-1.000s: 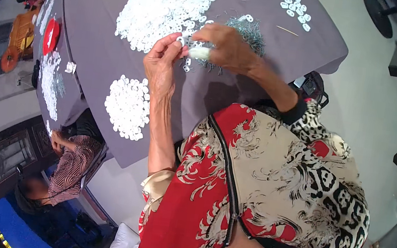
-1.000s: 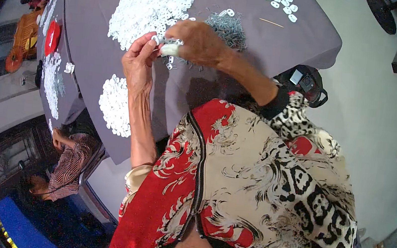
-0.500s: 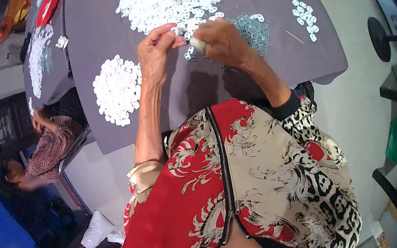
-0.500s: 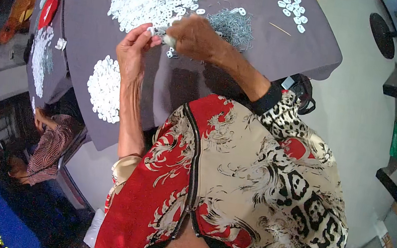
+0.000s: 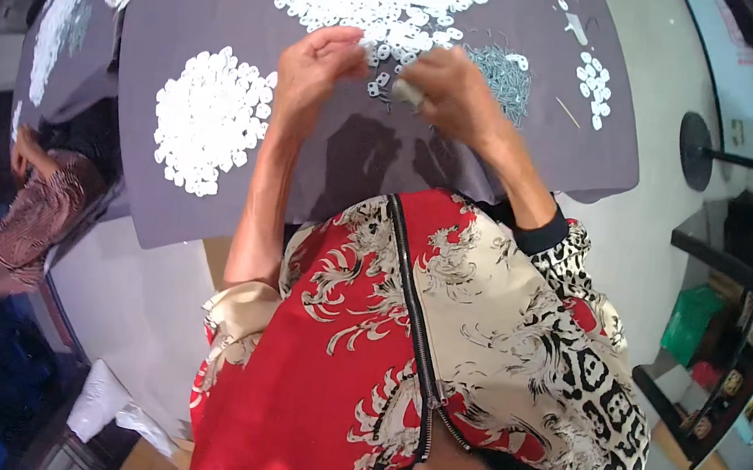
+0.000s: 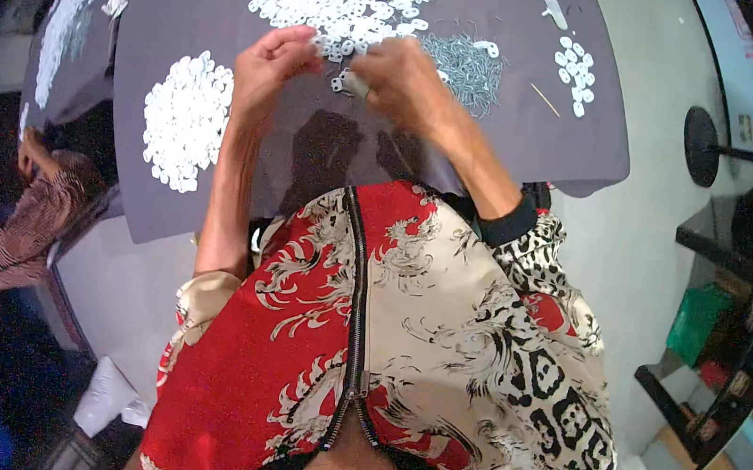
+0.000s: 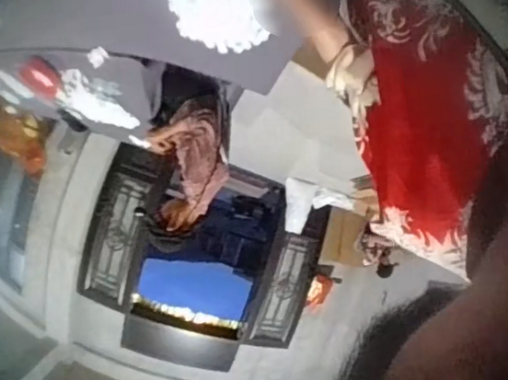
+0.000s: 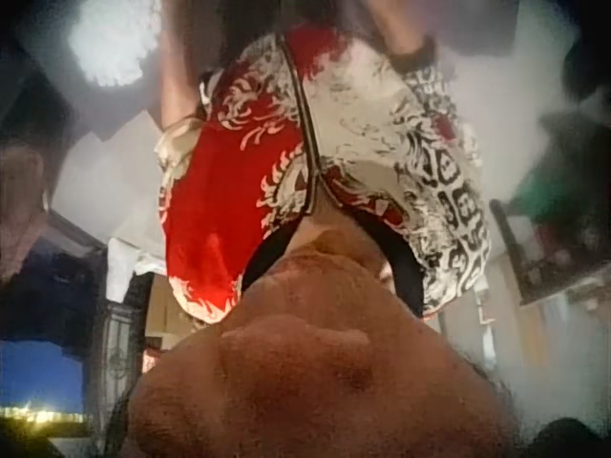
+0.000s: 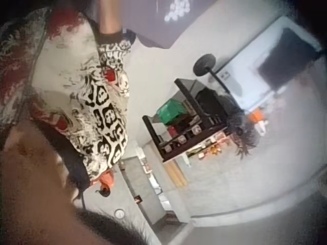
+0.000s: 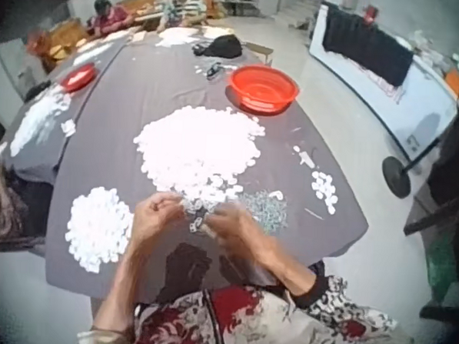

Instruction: The person counts small plastic or rubber parts by hand, placing them one by one into a handheld cylindrical holder.

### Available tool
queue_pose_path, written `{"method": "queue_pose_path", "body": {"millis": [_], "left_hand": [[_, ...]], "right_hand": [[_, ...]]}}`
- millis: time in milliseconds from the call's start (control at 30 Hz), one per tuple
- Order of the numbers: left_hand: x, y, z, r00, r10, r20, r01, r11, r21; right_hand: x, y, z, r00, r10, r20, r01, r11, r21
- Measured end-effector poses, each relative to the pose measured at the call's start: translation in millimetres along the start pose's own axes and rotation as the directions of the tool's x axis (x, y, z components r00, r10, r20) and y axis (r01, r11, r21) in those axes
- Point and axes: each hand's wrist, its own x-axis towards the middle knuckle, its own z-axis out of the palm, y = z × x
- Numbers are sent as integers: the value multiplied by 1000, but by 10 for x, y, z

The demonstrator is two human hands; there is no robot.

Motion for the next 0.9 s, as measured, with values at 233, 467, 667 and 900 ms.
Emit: {"method": "queue_pose_path", "body": {"millis": [233,467,667,900], "left_hand": [[150,-16,-82,903,250,351,-213,967,-141],[192,20,-86,857,355,372,-423,899,116],[185,-126,-110,874,250,417,-278,961,7],[102,-356,73,868,458,191,-476,662,578]], "right_hand": [[421,-168,-265,988,151,-22,-144,973,180],[473,-137,-322,946,256,200,-306,908,287],[353,-29,-115,864,436,250,-495,652,574],[163,409,-468,736,659,-156,-653,752,94]]}}
